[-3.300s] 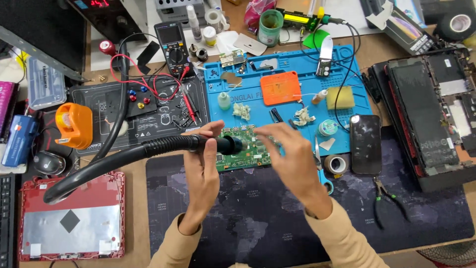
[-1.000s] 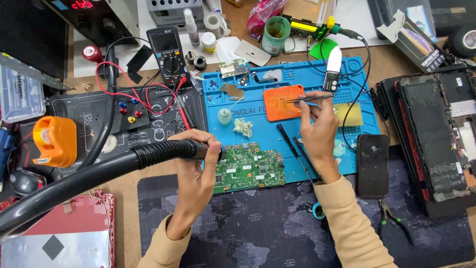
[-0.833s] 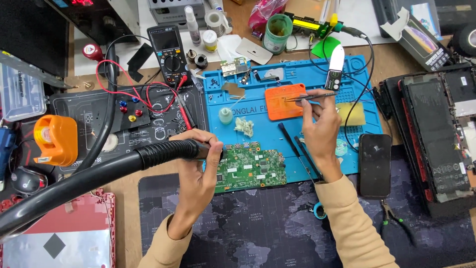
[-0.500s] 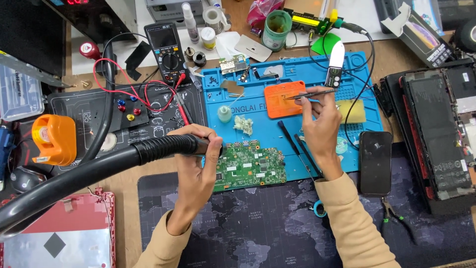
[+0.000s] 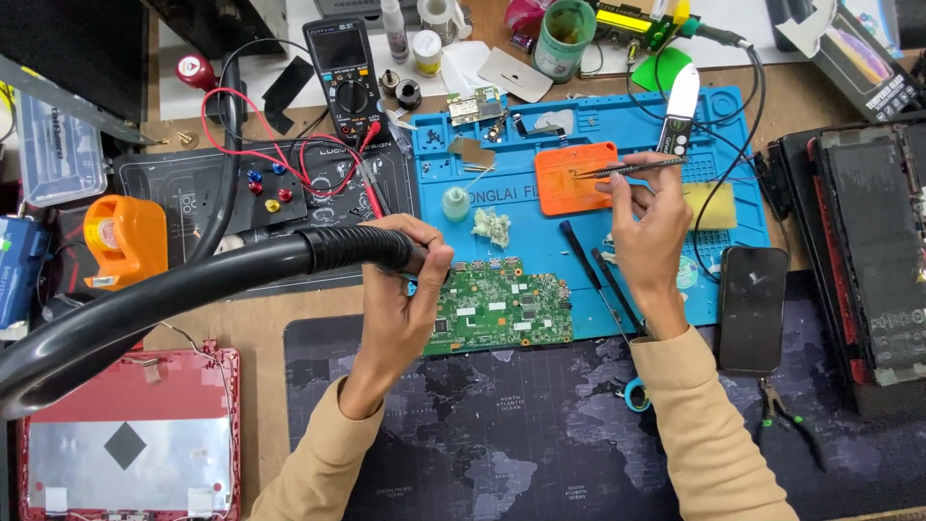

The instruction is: Disassembling a laptop by disconnecting internal cables and removing the motherboard.

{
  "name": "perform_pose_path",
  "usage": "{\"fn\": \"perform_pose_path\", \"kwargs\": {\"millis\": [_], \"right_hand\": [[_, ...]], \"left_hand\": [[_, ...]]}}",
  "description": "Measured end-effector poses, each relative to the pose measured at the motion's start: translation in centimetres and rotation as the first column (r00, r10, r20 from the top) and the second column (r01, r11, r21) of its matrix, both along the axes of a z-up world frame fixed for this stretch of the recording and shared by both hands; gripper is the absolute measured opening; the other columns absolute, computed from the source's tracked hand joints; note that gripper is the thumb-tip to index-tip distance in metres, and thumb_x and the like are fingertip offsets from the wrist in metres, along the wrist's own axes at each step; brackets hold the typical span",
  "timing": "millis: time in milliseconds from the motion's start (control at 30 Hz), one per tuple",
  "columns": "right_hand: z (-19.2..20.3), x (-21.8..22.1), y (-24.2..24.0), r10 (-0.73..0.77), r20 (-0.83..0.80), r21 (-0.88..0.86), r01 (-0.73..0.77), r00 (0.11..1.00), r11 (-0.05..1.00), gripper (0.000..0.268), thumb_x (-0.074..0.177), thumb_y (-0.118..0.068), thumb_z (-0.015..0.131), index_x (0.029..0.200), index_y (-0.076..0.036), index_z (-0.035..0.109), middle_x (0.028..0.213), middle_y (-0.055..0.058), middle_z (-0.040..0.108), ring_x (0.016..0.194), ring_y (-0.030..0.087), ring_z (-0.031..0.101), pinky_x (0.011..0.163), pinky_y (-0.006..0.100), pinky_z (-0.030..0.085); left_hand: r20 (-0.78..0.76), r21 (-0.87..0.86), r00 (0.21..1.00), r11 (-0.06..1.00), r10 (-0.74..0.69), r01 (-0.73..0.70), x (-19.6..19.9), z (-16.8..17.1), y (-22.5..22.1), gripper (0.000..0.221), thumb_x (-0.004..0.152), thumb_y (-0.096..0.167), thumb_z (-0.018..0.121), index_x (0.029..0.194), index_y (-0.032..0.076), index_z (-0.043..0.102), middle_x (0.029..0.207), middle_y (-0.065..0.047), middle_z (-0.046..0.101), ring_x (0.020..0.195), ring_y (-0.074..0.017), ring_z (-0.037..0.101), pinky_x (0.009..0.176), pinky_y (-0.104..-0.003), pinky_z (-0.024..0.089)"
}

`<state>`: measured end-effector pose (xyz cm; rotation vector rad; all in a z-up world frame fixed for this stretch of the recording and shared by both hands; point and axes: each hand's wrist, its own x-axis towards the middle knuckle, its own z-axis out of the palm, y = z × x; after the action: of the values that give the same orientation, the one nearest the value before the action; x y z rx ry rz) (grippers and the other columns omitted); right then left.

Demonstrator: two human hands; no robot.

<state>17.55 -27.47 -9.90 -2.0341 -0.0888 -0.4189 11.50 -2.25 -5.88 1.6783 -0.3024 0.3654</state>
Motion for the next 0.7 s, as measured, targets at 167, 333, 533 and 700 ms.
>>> {"fn": "perform_pose_path", "kwargs": {"millis": [167, 333, 533, 700], "right_hand": [[-0.4, -0.1, 0.1, -0.011, 0.012, 0.01, 0.01, 1.0, 1.0, 0.018, 0.106, 0.009, 0.052, 0.124, 0.005, 0.05, 0.113, 0.032, 0.065, 0.093, 0.04, 0.074, 0.084, 0.05, 0.061], [-2.2, -0.2, 0.2, -0.032, 0.052, 0.071, 0.028, 0.998, 0.997, 0.016, 0.108, 0.006, 0.051, 0.124, 0.002, 0.048, 0.115, 0.03, 0.064, 0.094, 0.037, 0.074, 0.085, 0.049, 0.062], [-4.0, -0.2, 0.1, -0.095, 0.081, 0.169, 0.08, 0.992, 0.982, 0.016, 0.11, -0.002, 0.045, 0.126, -0.005, 0.041, 0.119, 0.02, 0.06, 0.095, 0.029, 0.074, 0.088, 0.039, 0.062], [-4.8, 0.0, 0.1, -0.097, 0.085, 0.187, 0.079, 0.992, 0.979, 0.017, 0.111, -0.004, 0.043, 0.127, -0.006, 0.038, 0.12, 0.017, 0.058, 0.094, 0.028, 0.074, 0.087, 0.038, 0.063]], "left_hand": [[-0.021, -0.003, 0.999, 0.999, -0.042, 0.042, 0.6, -0.6, 0.2, 0.011, 0.106, 0.014, 0.055, 0.104, 0.007, 0.047, 0.076, -0.001, 0.046, 0.064, -0.009, 0.041, 0.064, -0.027, 0.043], [0.0, 0.026, 0.996, 0.996, -0.089, 0.089, 1.4, -1.7, 0.2, 0.013, 0.106, 0.016, 0.056, 0.096, 0.008, 0.05, 0.07, 0.0, 0.042, 0.059, -0.0099, 0.039, 0.059, -0.027, 0.04], [-0.005, 0.016, 0.995, 0.995, -0.099, 0.099, 1.4, -1.4, 0.2, 0.013, 0.106, 0.014, 0.056, 0.096, 0.008, 0.05, 0.07, -0.001, 0.042, 0.06, -0.0099, 0.036, 0.059, -0.027, 0.04], [-0.017, 0.013, 0.995, 0.995, -0.098, 0.098, 1.1, -1.3, 0.5, 0.014, 0.105, 0.014, 0.057, 0.095, 0.007, 0.051, 0.07, 0.0, 0.043, 0.06, -0.0093, 0.038, 0.059, -0.027, 0.041]]}}
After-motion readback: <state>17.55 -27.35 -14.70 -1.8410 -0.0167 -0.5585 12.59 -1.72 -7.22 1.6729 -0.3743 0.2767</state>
